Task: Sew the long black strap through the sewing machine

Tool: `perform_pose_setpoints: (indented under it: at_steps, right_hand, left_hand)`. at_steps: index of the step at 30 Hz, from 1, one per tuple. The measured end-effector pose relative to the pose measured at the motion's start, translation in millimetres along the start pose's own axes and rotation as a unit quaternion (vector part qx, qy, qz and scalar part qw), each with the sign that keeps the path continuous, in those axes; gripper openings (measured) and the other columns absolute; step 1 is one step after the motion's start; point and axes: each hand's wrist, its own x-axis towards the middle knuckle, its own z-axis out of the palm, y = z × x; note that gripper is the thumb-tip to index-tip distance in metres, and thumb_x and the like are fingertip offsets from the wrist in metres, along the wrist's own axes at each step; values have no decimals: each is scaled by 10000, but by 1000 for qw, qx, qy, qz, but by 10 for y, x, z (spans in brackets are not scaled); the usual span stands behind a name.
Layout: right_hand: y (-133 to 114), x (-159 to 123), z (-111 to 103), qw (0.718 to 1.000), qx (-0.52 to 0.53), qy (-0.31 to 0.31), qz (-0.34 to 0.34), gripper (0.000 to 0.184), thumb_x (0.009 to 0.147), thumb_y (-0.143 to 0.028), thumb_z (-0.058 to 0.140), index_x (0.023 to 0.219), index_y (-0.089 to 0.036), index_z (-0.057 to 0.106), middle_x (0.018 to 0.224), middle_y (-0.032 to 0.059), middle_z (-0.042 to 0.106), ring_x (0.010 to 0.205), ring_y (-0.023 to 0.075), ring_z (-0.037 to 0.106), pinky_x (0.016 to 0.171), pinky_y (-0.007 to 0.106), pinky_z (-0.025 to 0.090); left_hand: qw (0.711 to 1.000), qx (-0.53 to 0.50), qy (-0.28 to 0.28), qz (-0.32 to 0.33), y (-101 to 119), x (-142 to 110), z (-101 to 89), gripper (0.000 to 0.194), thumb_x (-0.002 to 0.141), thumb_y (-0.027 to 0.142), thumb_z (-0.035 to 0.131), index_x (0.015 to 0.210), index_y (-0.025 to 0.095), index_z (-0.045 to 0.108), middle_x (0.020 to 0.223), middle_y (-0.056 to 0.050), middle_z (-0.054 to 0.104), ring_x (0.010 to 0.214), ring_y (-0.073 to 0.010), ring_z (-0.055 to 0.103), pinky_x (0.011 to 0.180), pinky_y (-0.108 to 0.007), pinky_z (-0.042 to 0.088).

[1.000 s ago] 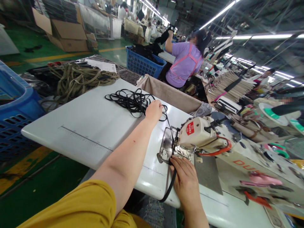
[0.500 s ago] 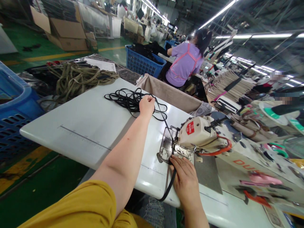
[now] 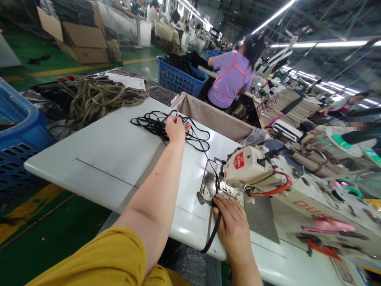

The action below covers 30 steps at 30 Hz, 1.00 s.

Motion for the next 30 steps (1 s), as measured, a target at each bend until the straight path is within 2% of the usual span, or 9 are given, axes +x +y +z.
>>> perform_pose_setpoints:
  at_steps: [5, 10, 17, 20, 24, 28, 30]
  right_hand:
    - [3, -9, 0, 1000, -1, -3, 3, 302, 1086, -226, 594, 1371, -234, 693, 1301, 84, 774, 1206, 239, 735, 1173, 476, 516]
    - [7, -23, 17, 1000, -4, 3, 1, 295, 1086, -229, 600, 1366, -228, 693, 1302, 85, 772, 1203, 235, 733, 1168, 471, 519]
    - [4, -19, 14, 1000, -6, 0, 5, 302, 1083, -231, 599, 1369, -238, 696, 1295, 87, 775, 1192, 236, 740, 1159, 468, 525]
    - [3, -9, 8, 1000, -6, 4, 5, 300, 1080, -236, 605, 1365, -242, 699, 1290, 82, 777, 1188, 236, 741, 1155, 469, 527]
    - [-8, 7, -2, 1000, -3, 6, 3, 285, 1087, -227, 599, 1354, -233, 700, 1284, 82, 778, 1180, 238, 741, 1156, 473, 524]
    - [-10, -1, 0, 1000, 0, 6, 2, 280, 1091, -227, 596, 1350, -230, 703, 1290, 82, 776, 1179, 236, 740, 1148, 465, 529]
    - [-7, -13, 4, 1000, 0, 5, 3, 277, 1087, -223, 601, 1344, -226, 705, 1300, 80, 773, 1193, 235, 733, 1154, 462, 522]
  left_hand:
    - [999, -6, 42, 24, 113, 32, -52, 29, 1051, 198, 489, 1054, 221, 507, 891, -1, 645, 704, -142, 792, 629, -195, 634]
    - [996, 1, 64, 69, 227, -2, -79, 61, 1070, 204, 469, 1121, 220, 500, 1001, -22, 643, 694, -117, 781, 577, -155, 592]
    - [988, 24, 94, 118, 313, -10, -110, 97, 1113, 251, 418, 1172, 241, 494, 1118, -38, 604, 792, -104, 776, 586, -135, 569]
    - [983, 37, 107, 141, 335, -18, -120, 114, 1108, 224, 395, 1166, 229, 492, 1205, -70, 592, 837, -118, 773, 609, -165, 586]
    - [975, 51, 123, 175, 351, -29, -127, 152, 1086, 192, 385, 1164, 216, 513, 1318, -129, 572, 930, -177, 775, 672, -249, 630]
    - [966, 70, 137, 208, 335, 29, -153, 166, 1075, 203, 408, 1172, 215, 542, 1322, -139, 566, 1010, -216, 760, 771, -323, 653]
    - [960, 90, 126, 232, 320, 70, -176, 198, 1075, 188, 377, 1168, 214, 549, 1315, -139, 558, 1084, -224, 740, 853, -350, 649]
